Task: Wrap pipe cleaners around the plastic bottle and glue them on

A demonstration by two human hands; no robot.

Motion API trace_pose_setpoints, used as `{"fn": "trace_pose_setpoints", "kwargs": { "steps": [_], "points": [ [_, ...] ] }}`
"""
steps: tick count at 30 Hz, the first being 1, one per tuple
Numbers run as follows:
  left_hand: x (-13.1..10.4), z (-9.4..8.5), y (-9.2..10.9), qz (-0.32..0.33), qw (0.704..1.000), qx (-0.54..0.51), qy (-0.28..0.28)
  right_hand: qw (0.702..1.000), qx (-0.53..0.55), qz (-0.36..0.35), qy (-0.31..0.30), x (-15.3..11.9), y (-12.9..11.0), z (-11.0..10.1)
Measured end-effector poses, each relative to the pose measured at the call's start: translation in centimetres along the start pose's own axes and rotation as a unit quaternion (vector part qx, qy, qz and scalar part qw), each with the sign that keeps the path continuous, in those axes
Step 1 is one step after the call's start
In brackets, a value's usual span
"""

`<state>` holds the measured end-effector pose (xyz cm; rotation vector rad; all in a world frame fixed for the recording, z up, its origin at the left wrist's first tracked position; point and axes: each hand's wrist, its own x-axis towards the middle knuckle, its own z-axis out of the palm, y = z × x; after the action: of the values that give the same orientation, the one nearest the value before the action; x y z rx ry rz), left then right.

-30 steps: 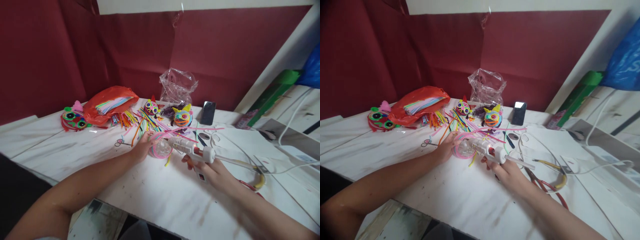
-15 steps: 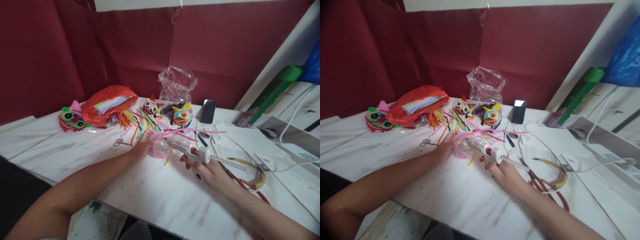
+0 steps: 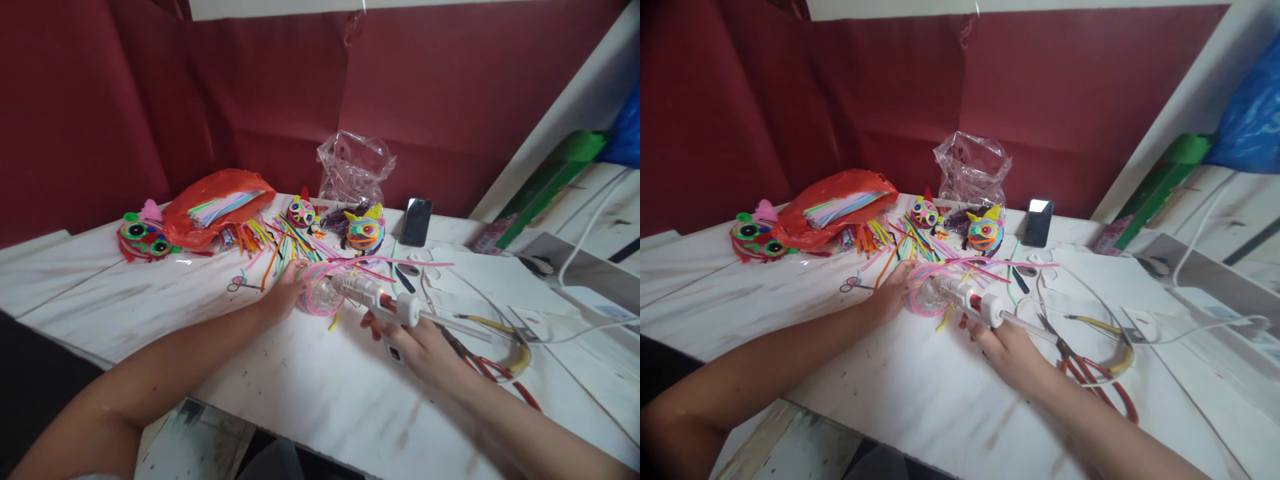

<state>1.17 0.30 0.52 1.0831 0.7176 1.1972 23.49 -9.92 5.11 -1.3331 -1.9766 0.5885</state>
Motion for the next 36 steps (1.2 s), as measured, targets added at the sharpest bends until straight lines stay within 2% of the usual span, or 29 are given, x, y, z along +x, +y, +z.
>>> {"fn": "trace_pose_setpoints", "kwargs": {
  "steps": [36],
  "points": [
    [-0.12, 0.26, 0.34, -0.004, 1.000, 0.015, -0.001, 1.000, 0.000, 0.028, 0.005, -0.16, -0.51, 0.35]
  ]
}}
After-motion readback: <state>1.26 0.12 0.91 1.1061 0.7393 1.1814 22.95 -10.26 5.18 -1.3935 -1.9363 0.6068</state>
